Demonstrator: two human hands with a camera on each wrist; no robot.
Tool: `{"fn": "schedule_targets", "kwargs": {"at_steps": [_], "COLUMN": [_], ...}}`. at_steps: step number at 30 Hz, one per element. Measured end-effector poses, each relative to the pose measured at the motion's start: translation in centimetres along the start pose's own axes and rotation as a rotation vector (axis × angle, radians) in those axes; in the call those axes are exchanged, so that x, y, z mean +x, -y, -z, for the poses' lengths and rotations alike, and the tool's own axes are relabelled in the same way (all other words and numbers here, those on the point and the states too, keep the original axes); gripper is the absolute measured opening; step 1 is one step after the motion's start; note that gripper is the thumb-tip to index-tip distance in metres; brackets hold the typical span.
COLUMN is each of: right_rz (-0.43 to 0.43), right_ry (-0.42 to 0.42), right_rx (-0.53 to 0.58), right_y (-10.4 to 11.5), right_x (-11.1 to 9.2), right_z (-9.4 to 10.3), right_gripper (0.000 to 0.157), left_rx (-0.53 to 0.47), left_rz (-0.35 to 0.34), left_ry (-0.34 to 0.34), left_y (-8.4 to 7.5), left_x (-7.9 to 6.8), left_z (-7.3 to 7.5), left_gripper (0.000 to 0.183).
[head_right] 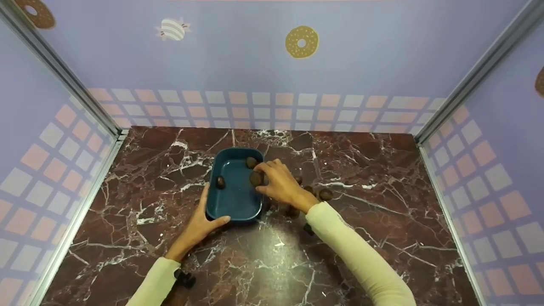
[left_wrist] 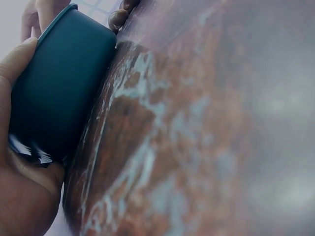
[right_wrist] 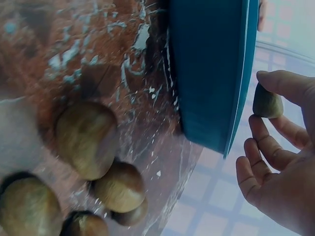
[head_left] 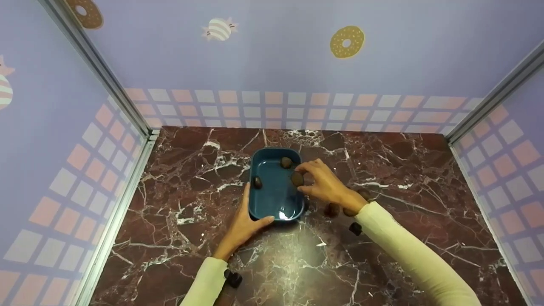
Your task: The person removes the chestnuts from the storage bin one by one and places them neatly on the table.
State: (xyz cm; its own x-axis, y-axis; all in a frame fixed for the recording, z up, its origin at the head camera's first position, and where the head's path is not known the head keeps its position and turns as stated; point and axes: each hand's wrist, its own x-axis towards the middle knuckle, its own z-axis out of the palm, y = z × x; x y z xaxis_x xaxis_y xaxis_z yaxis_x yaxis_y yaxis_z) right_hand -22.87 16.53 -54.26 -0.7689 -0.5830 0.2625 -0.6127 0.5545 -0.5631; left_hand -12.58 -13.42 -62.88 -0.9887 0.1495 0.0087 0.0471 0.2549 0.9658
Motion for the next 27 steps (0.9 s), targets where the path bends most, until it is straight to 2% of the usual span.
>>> {"fn": "schedule_targets", "kwargs": {"at_steps": [8, 27], "right_rz": [-0.044, -0.225], "right_ry": [-0.058, -0.125], "right_rx": [0.031, 0.05], "right_y": [-1.0, -4.5], "right_x": [-1.3, -4.5], "right_z": [1.1, 3.1], "right_gripper": [0.044, 0.051], "left_rx": [0.005, 0.015], "left_rz": [0.014, 0.0], "left_ry": [-0.006, -0.001], "left_y": [-0.1, -0.1], "left_x": [-0.1, -0.1], "left_z": [-0.1, 0.0], "left_gripper": [0.129, 0.13]}}
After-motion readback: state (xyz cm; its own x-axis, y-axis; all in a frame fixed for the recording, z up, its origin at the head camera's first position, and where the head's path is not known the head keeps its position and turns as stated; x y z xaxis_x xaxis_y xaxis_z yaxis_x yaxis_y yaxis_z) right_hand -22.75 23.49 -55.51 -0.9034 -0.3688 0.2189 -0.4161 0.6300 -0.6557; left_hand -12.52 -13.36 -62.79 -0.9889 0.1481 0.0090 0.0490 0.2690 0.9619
